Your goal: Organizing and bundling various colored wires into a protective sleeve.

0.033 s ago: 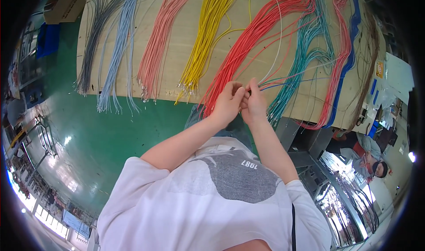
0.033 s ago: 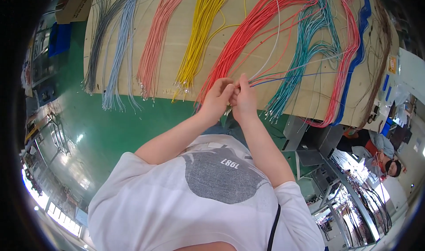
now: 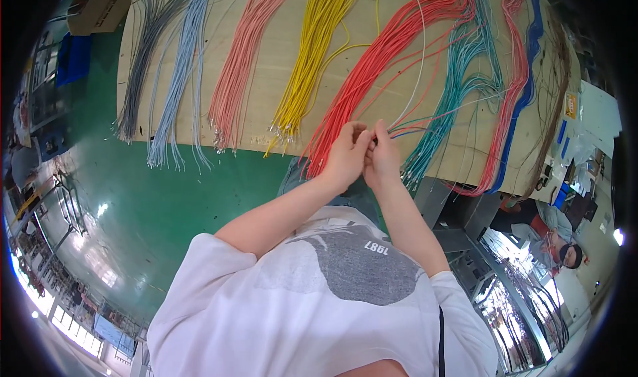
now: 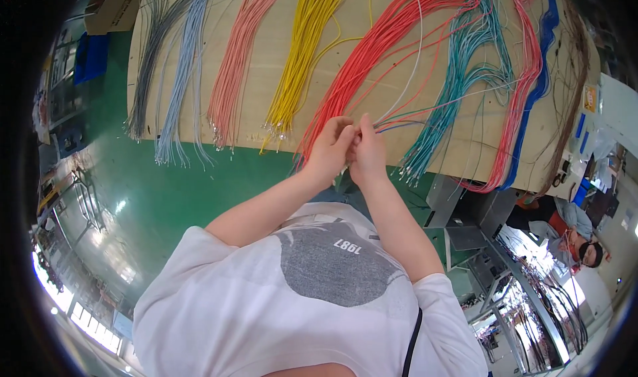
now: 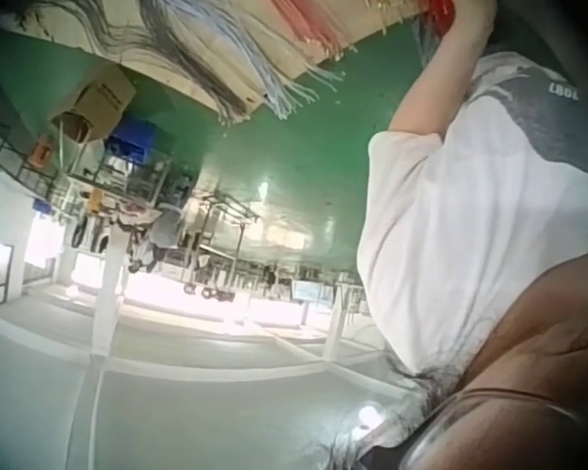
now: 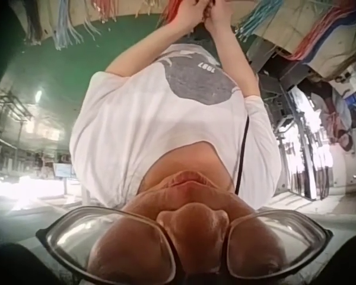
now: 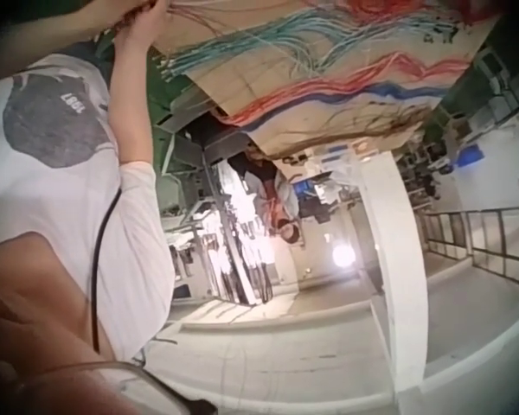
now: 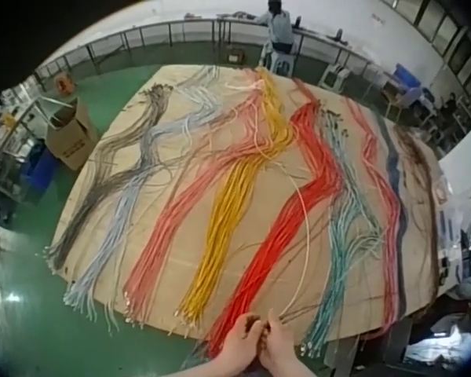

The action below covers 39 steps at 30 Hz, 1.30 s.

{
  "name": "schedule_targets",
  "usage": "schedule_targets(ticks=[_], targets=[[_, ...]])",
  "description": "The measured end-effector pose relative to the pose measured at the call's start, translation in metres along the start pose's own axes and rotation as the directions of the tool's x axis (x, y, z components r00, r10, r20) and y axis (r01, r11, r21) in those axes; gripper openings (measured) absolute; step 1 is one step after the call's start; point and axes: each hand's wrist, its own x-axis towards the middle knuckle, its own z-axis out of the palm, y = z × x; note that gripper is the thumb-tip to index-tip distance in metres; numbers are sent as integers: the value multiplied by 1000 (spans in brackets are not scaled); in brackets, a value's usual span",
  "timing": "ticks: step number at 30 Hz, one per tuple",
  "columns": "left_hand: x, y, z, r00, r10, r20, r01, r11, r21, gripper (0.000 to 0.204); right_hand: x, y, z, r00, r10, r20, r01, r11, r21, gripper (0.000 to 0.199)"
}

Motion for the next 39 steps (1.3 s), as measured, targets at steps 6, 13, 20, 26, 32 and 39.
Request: schedule_targets(ticks=[6,13,20,26,32,39], targets=[[13,-5,8,987,-60,-148,27,977,-211,25,6,-10,-15,994,-7,-106,5,1000,-14,28],[3,10,1,986,-159,-49,113,857,-503,28,11,-34,-8,989,-124,-86,130,989,70,29],[10,17,-3,982,-183,-48,114,774,-623,27,8,-20,-6,993,-69,-99,75,996,57,25],[4,31,-4,995,-99,12,93,872,-481,21,4,-23,-3,996,-75,-39,76,997,31,25],[1,42,-5,990,-93,106,131,879,-459,16,-2,-29,-3,997,-65,-32,66,996,52,21],[0,31,2,993,57,99,-66,994,89,21,-8,-22,-2,993,-4,-117,13,997,77,22]])
